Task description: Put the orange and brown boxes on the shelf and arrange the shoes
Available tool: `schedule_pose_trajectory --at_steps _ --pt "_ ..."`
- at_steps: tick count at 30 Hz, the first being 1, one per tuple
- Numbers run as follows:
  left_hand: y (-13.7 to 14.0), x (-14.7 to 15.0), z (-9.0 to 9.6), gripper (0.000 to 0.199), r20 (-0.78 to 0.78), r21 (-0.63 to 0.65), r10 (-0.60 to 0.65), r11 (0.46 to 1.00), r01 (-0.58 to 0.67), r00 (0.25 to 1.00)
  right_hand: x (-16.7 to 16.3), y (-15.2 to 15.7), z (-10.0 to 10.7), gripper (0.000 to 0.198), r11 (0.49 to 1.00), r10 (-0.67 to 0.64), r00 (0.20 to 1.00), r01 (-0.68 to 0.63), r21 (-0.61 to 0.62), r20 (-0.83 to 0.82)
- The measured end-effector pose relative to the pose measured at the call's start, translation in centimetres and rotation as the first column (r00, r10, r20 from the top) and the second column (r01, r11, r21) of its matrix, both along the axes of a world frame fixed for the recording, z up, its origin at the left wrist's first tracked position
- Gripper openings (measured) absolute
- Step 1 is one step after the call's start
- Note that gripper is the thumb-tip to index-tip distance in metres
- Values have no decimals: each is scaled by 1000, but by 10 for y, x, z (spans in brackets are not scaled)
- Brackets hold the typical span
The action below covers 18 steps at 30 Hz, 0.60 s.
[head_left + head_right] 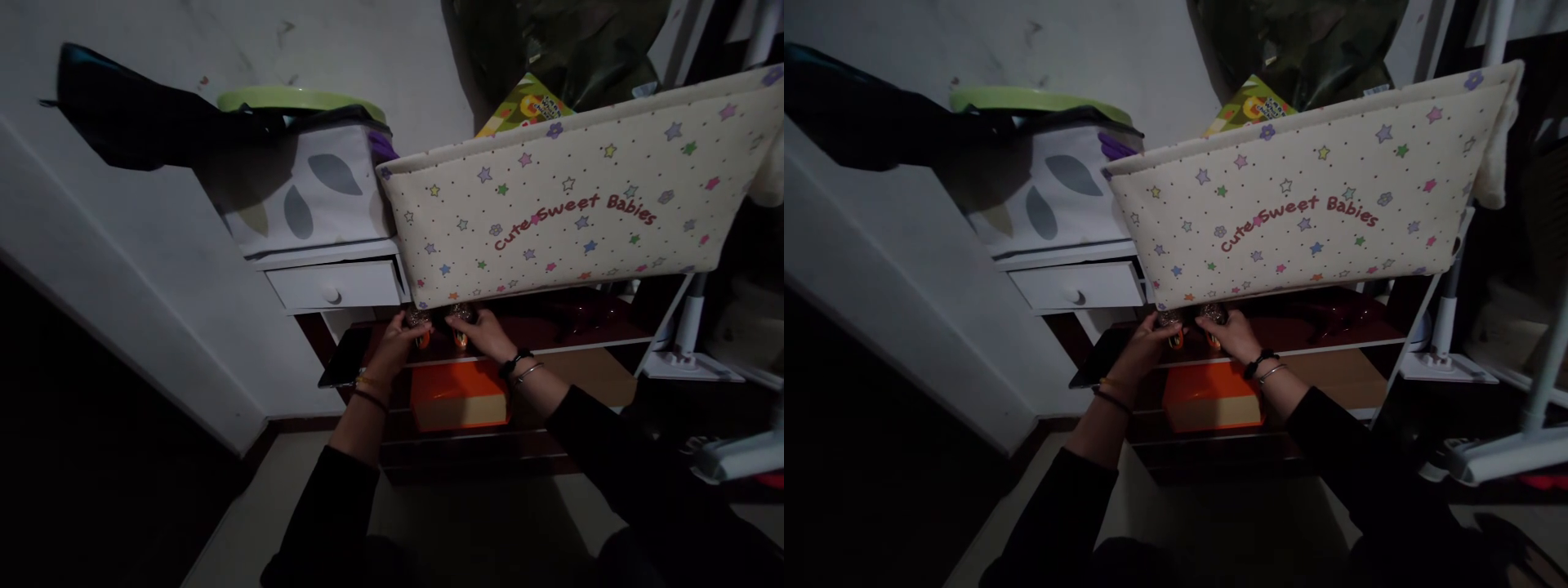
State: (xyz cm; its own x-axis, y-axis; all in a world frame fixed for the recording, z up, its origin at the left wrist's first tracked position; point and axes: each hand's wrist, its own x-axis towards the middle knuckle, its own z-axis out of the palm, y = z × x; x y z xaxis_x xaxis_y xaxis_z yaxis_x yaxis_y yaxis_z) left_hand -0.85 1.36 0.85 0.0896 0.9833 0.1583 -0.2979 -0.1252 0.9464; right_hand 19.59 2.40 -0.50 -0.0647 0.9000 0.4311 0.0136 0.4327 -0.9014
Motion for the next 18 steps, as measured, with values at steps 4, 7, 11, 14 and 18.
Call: schedule_pose_trajectory --at_steps 4,7,11,14,18 --pt "3 -1 -2 72 4 0 18 1000 -18 1000 -2 -2 -2 45 999 -48 999 48 8 24" --pt "3 -1 -4 69 -8 18 22 1000 -21 1000 -2 -3 -1 44 997 -79 996 79 0 49" --pt "3 -2 -5 67 -31 38 1 999 1 1000 -2 -6 2 44 996 -88 994 88 -4 72" --pt "4 -3 -5 64 -25 61 -19 998 21 999 -2 -9 4 44 995 -101 991 102 -6 87" --pt "5 -4 -4 64 -23 57 -43 997 44 999 -3 -11 6 43 993 -111 987 115 -28 120"
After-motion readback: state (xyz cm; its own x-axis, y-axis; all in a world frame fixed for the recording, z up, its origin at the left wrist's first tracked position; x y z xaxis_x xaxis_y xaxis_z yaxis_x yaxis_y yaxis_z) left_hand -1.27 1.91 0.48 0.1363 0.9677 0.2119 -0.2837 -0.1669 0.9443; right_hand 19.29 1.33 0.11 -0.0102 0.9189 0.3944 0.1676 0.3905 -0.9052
